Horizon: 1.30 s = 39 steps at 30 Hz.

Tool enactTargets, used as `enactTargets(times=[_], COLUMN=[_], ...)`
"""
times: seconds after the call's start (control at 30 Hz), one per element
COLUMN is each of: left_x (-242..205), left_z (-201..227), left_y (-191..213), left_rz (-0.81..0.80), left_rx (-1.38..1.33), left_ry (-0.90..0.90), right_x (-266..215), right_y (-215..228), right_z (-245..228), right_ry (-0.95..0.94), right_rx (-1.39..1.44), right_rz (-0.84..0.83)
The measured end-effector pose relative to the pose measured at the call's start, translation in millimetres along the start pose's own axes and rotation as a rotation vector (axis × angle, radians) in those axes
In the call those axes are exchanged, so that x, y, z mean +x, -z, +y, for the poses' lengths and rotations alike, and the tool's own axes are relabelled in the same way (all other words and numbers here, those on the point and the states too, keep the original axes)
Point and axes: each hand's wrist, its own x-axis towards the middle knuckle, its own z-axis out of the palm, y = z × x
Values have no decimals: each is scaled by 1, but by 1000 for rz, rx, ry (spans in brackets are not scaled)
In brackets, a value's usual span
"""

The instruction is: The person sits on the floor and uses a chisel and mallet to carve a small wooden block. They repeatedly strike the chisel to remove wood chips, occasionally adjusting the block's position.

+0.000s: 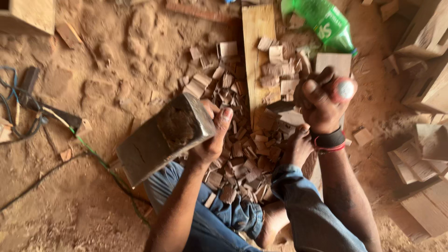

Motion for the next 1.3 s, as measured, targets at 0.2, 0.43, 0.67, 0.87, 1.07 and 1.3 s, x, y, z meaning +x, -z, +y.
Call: enactTargets(times=[0.2, 0.43, 0.67, 0.87, 1.07, 1.3], left_x=[-7, -7, 10, 9, 15, 15], left_z=[-7, -4, 29, 26, 38, 37], left_y=[-2, 3, 7, 1, 4, 5], left_rz=[-39, -303, -175, -190, -171, -165], left_rx=[6, -155, -303, -335, -333, -121], left_ry=[-16, 136, 7, 56, 79, 24], right_x=[-8, -7, -4, -4, -5, -5], right_y=[-11, -30, -36, -34, -34, -34], right_z=[6, -2, -5, -7, -6, -4], right_ry=[74, 187, 253, 253, 249, 233], right_rx=[-158, -411, -511, -571, -616, -625], right_rz=[-52, -24, -29, -41, -30, -28])
